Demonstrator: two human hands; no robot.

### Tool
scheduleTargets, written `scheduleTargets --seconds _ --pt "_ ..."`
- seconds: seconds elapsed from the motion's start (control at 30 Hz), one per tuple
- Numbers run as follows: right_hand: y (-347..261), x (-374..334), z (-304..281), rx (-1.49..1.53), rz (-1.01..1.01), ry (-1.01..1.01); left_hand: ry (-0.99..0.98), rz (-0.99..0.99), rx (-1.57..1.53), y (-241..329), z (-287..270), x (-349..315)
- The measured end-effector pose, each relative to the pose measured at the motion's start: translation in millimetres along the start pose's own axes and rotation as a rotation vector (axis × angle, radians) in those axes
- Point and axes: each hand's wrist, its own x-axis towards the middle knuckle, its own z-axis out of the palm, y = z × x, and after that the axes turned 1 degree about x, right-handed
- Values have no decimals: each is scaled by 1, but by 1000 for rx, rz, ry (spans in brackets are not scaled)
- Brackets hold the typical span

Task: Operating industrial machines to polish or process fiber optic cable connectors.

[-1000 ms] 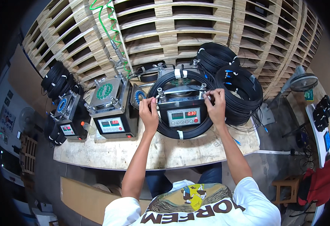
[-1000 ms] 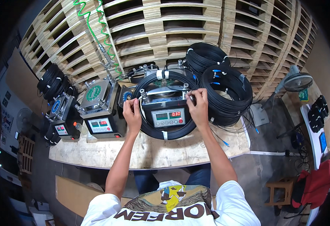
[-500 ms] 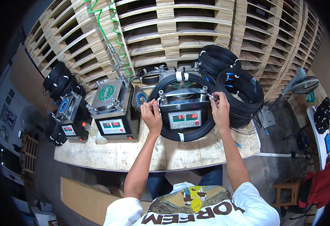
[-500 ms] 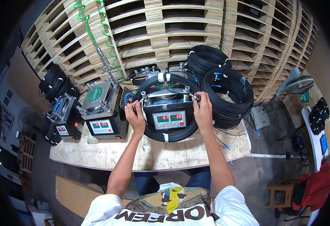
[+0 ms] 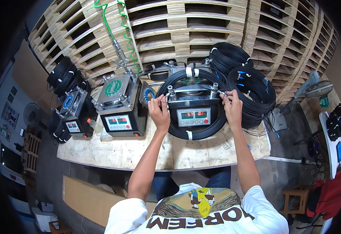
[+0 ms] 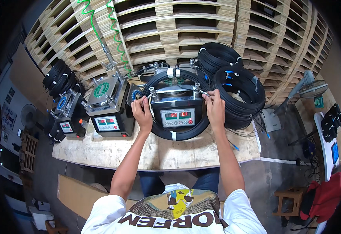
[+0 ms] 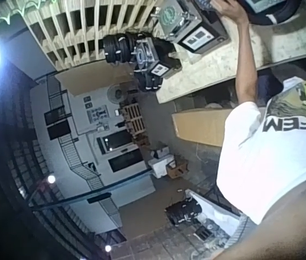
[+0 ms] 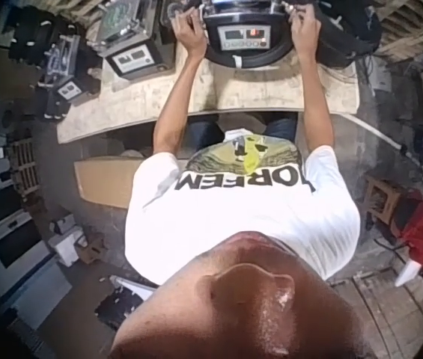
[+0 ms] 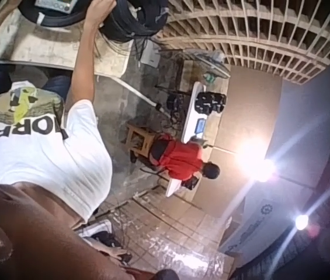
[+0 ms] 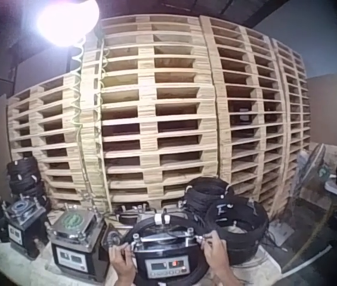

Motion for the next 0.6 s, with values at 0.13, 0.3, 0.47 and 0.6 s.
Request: scheduleTargets --seconds 0.13,0.3,0.47,0.6 --pt "-3 -19 13 27 -74 101 70 48 166 0 -2 0" --pt "8 -71 34 -622 -266 -152 67 -19 3 -11 1 -6" --pt "6 -77 35 -790 -328 -242 50 -167 -97 -2 0 -7" --pt "4 -79 41 -810 -317 -249 -11 -225 -131 -6 -4 -9"
